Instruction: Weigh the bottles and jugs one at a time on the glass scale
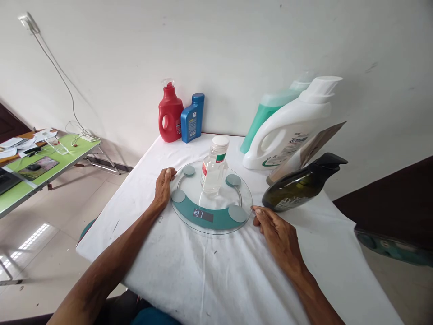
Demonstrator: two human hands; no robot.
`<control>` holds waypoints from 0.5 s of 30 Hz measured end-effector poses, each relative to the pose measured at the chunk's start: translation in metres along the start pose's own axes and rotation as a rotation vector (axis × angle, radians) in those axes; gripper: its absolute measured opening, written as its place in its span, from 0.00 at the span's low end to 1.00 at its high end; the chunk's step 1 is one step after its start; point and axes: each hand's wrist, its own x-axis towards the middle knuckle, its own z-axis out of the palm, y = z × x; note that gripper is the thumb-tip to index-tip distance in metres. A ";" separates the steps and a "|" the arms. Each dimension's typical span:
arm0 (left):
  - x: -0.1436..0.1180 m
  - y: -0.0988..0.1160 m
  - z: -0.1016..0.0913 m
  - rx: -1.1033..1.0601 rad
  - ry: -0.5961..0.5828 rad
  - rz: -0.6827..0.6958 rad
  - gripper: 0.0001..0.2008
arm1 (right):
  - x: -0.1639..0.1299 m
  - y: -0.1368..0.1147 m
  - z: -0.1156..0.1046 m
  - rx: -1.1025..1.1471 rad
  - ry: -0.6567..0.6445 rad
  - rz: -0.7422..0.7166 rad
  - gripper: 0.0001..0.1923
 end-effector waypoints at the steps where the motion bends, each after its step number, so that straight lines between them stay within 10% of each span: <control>1: 0.000 0.000 0.000 0.000 0.000 0.001 0.36 | 0.000 0.000 0.000 -0.003 0.001 0.002 0.31; 15: -0.002 0.003 0.000 0.040 -0.004 0.013 0.34 | 0.001 0.000 -0.001 -0.002 0.011 -0.029 0.31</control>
